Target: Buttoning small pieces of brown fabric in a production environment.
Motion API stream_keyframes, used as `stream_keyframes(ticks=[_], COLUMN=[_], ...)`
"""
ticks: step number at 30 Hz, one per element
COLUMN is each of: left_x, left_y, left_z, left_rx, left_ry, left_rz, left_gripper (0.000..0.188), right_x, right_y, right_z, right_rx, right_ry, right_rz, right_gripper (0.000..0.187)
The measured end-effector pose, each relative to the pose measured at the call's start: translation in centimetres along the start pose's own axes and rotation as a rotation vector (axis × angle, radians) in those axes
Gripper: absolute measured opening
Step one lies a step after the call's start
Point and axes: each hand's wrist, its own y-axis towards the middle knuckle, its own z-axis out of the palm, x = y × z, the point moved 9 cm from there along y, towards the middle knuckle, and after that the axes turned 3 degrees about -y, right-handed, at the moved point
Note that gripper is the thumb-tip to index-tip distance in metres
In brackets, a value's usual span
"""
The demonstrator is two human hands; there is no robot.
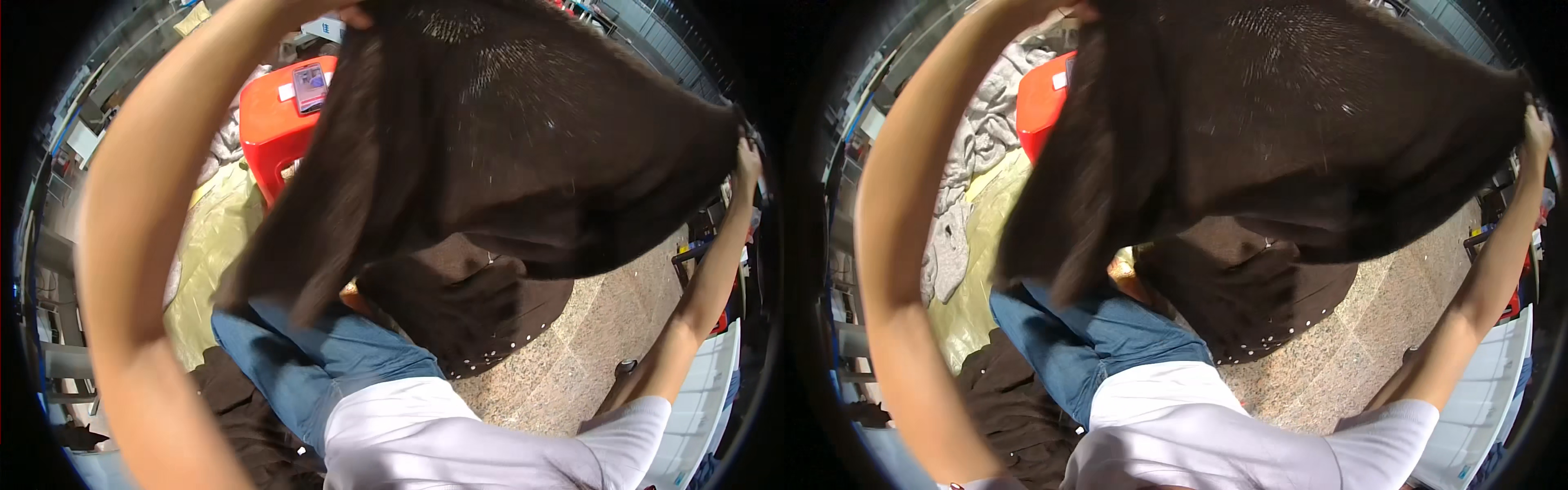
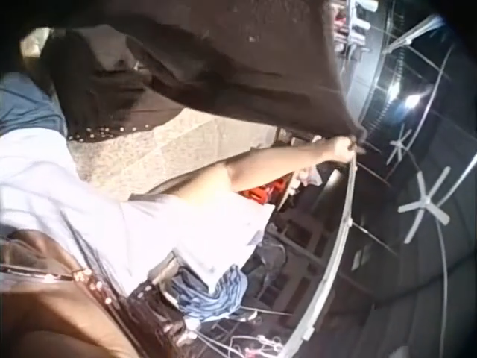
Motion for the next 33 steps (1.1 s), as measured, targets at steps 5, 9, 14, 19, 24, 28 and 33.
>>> stream_keyframes(ticks=[5, 9, 14, 19, 24, 28, 33], left_x=[-5.8, -2.9, 9.0, 20.6, 36.5, 32.8, 28.3], left_y=[7.2, 4.2, -3.3, -14.9, -23.3, -25.7, -31.6], left_z=[-0.3, 3.3, 10.6, 19.4, 28.1, 25.9, 12.7], left_rx=[-0.745, -0.360, -0.106, 0.234, 0.653, 0.511, 0.023], left_ry=[0.203, -0.037, 0.193, 0.281, 0.648, 0.402, 0.393], left_rz=[0.634, 0.730, 0.738, 0.557, 0.110, 0.018, 0.020], left_gripper=[0.033, 0.031, 0.034, 0.007, 0.049, 0.063, 0.042], right_x=[2.6, 1.8, -0.2, -3.2, -1.9, -3.3, 13.8], right_y=[-13.3, -20.6, -37.5, -59.9, -80.6, -89.6, -84.7], right_z=[1.3, -3.9, -4.8, -1.7, 2.4, 4.7, 17.6], right_rx=[-0.253, -0.160, 0.270, 1.047, 1.895, 2.061, 1.829], right_ry=[0.177, 0.506, 0.308, 0.012, -0.432, -0.504, -0.199], right_rz=[0.229, 0.336, 0.422, 0.955, 0.901, 0.196, 0.147], right_gripper=[0.034, 0.050, 0.057, 0.020, 0.060, 0.038, 0.039])
